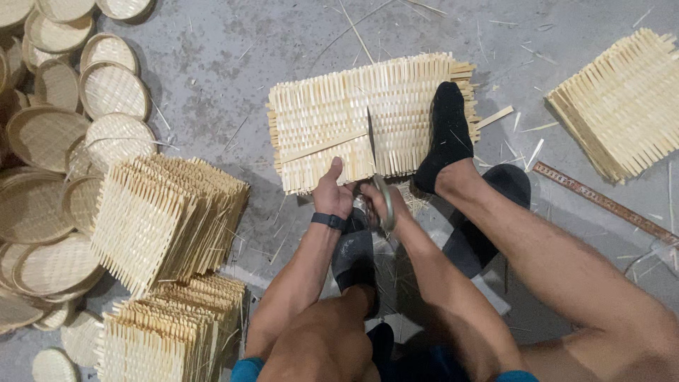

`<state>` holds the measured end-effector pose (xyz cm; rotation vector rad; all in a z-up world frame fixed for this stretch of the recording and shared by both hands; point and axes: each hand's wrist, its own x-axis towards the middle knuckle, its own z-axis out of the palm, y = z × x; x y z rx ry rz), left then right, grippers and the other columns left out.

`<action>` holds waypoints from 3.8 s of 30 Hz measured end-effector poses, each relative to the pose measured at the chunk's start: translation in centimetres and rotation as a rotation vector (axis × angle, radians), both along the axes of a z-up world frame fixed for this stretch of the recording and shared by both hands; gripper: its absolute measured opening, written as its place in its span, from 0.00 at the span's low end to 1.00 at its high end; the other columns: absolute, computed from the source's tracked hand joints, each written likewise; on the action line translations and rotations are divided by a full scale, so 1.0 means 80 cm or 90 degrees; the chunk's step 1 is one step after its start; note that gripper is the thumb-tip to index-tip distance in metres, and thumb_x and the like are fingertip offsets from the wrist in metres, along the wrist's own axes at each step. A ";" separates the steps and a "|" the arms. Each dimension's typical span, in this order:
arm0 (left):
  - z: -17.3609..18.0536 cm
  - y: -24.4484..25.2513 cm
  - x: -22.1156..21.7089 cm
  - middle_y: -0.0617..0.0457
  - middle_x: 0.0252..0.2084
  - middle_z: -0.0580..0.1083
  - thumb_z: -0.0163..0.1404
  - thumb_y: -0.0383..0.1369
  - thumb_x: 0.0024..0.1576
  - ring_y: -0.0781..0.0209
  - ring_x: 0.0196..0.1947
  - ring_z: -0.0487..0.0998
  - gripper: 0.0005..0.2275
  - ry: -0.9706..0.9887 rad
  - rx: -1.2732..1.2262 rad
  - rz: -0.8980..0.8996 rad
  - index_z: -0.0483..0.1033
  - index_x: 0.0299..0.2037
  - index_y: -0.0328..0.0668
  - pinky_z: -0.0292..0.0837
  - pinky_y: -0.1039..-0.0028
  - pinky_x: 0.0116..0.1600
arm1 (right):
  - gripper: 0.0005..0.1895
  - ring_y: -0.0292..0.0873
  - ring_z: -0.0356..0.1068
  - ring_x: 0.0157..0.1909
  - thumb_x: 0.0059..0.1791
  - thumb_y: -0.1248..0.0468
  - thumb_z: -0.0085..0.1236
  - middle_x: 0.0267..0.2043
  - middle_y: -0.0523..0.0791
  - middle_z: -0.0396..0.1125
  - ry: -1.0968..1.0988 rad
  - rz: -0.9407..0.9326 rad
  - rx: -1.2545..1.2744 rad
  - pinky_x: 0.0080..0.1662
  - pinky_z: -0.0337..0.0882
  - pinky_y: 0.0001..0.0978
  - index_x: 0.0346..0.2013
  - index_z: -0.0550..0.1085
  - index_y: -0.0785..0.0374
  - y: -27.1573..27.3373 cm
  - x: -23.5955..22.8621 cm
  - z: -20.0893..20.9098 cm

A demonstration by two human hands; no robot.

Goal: The person sits on the floor and uses large shears to cut rectangular woven bamboo mats in half. They repeatedly measure the mats with a wooden stick, align the shears, and cut through the stack, then separate the pieces.

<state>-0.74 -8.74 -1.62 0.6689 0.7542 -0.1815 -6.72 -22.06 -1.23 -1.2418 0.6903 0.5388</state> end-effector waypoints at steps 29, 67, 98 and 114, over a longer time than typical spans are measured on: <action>0.026 -0.001 -0.003 0.41 0.54 0.73 0.52 0.24 0.60 0.45 0.53 0.76 0.18 0.033 -0.067 0.008 0.65 0.60 0.28 0.74 0.54 0.61 | 0.16 0.47 0.68 0.22 0.47 0.57 0.50 0.22 0.53 0.69 -0.198 0.153 -0.378 0.29 0.69 0.42 0.23 0.76 0.67 0.002 0.027 -0.079; 0.044 0.006 0.004 0.50 0.54 0.75 0.54 0.23 0.58 0.53 0.53 0.77 0.18 0.038 -0.067 -0.004 0.69 0.59 0.40 0.72 0.58 0.61 | 0.23 0.51 0.77 0.28 0.53 0.57 0.49 0.29 0.55 0.75 -0.059 0.020 -0.102 0.29 0.74 0.47 0.37 0.76 0.79 -0.008 0.113 -0.031; 0.491 0.105 -0.102 0.44 0.48 0.80 0.58 0.21 0.54 0.53 0.47 0.85 0.17 -0.477 0.435 -0.482 0.73 0.54 0.33 0.81 0.65 0.53 | 0.28 0.45 0.68 0.42 0.50 0.51 0.72 0.42 0.49 0.63 -1.090 -0.015 -0.634 0.44 0.72 0.35 0.48 0.68 0.69 -0.093 -0.104 0.432; 0.506 -0.035 -0.130 0.40 0.48 0.80 0.59 0.23 0.55 0.54 0.47 0.85 0.16 -0.561 0.260 -0.674 0.75 0.53 0.27 0.82 0.64 0.54 | 0.12 0.39 0.72 0.33 0.52 0.59 0.67 0.30 0.44 0.68 -0.421 0.010 -0.633 0.34 0.73 0.29 0.33 0.72 0.60 -0.222 -0.157 0.521</action>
